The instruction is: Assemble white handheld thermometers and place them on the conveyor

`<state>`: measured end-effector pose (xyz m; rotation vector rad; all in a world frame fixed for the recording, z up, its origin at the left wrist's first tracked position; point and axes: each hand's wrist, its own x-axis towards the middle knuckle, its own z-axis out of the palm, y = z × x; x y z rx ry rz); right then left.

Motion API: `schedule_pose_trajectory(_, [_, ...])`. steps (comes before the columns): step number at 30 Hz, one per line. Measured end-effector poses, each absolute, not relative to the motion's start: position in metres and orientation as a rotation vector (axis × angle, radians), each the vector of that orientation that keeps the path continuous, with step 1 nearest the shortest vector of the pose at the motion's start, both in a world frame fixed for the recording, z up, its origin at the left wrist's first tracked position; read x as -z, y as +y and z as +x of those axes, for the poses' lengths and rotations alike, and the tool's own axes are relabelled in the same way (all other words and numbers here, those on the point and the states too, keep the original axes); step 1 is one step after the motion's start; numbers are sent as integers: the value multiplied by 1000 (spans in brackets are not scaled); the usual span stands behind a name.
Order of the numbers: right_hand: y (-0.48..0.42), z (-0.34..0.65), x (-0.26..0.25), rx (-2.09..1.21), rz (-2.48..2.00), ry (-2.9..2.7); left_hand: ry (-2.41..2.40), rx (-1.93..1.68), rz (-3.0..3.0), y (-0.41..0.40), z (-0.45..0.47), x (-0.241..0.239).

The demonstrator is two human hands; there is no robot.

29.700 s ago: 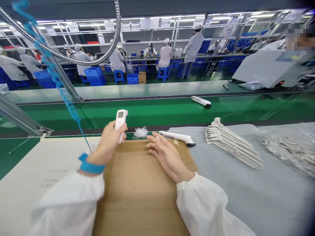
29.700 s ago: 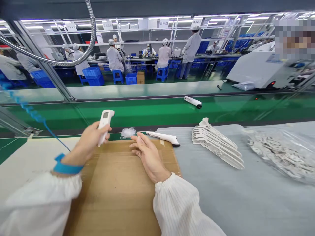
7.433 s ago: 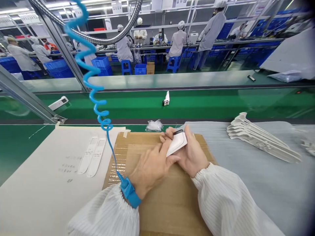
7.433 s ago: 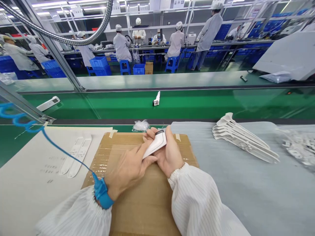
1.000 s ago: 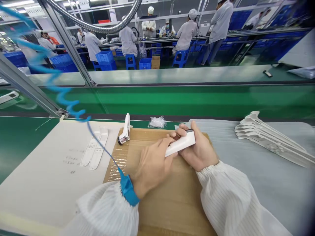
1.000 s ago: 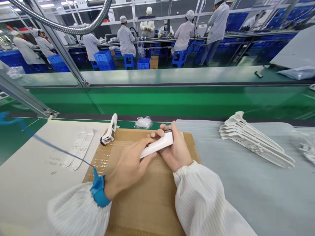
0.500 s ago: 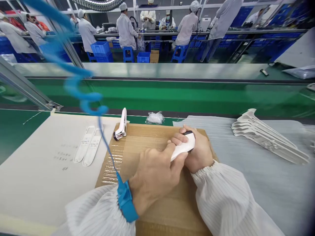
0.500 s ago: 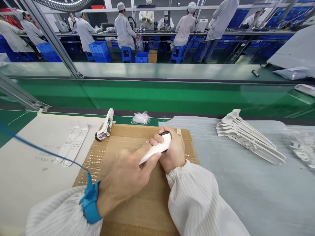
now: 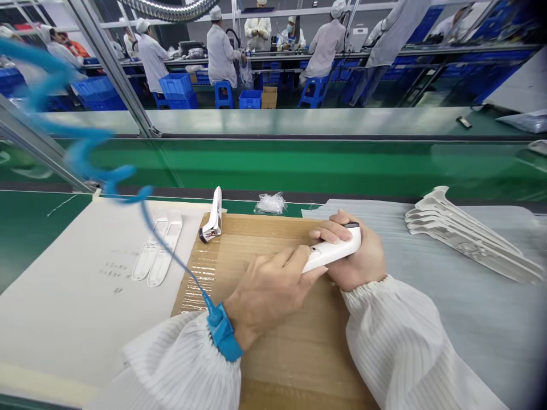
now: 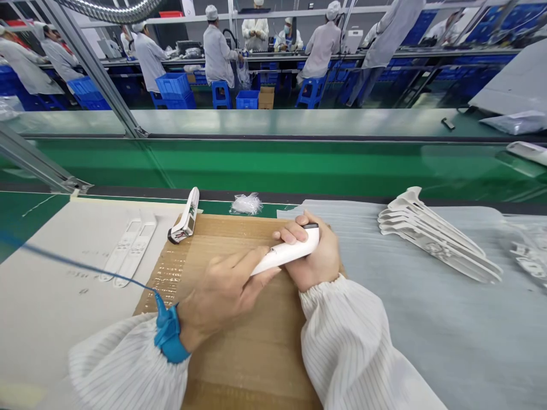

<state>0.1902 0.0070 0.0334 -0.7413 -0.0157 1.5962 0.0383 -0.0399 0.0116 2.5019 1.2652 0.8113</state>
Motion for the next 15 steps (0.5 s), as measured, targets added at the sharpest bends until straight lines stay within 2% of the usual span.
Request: schedule_pose_trajectory(15, [11,203,-29,-1598,-590,70,1249,-1111,2433,-40,30,-19])
